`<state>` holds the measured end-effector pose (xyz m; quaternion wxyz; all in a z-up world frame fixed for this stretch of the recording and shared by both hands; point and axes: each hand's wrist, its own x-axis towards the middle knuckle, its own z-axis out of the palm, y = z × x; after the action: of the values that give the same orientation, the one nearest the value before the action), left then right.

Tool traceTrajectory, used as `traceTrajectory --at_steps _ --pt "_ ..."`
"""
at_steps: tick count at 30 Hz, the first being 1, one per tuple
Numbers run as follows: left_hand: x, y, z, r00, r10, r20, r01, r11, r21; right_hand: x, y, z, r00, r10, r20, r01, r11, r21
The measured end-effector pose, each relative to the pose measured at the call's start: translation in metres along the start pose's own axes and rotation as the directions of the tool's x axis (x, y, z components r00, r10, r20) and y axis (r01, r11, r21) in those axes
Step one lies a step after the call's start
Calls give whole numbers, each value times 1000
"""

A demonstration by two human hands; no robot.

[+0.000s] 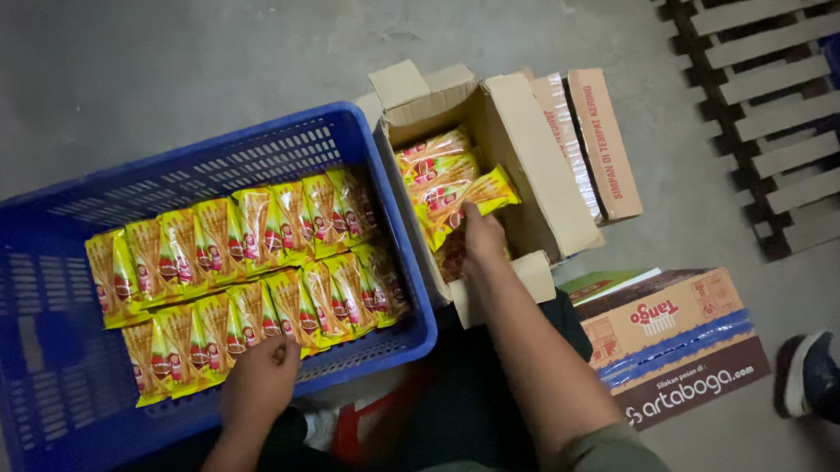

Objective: The person transfers yellow snack packets from a cardboard box into a blue plastic basket. They pick up packets from the box and place them into the basket, arranging them in neat rows.

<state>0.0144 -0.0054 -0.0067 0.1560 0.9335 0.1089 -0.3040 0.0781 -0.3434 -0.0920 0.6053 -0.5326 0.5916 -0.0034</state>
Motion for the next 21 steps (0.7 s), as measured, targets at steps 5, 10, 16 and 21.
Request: traceTrajectory --at_steps 5,10,16,21 --pt "3 -4 4 1000 -11 -13 11 1000 -20 -42 -13 -30 965 -253 67 246 965 92" --pt "0 -4 3 997 42 -64 -46 997 -62 -52 -6 -54 877 -466 116 444 879 175" --pt "-5 -17 18 987 87 -139 -94 995 -45 -82 7 -59 748 -584 317 454 797 397" --pt "12 -31 53 899 313 -305 -433 731 -527 -98 31 -52 634 -532 561 505 834 221"
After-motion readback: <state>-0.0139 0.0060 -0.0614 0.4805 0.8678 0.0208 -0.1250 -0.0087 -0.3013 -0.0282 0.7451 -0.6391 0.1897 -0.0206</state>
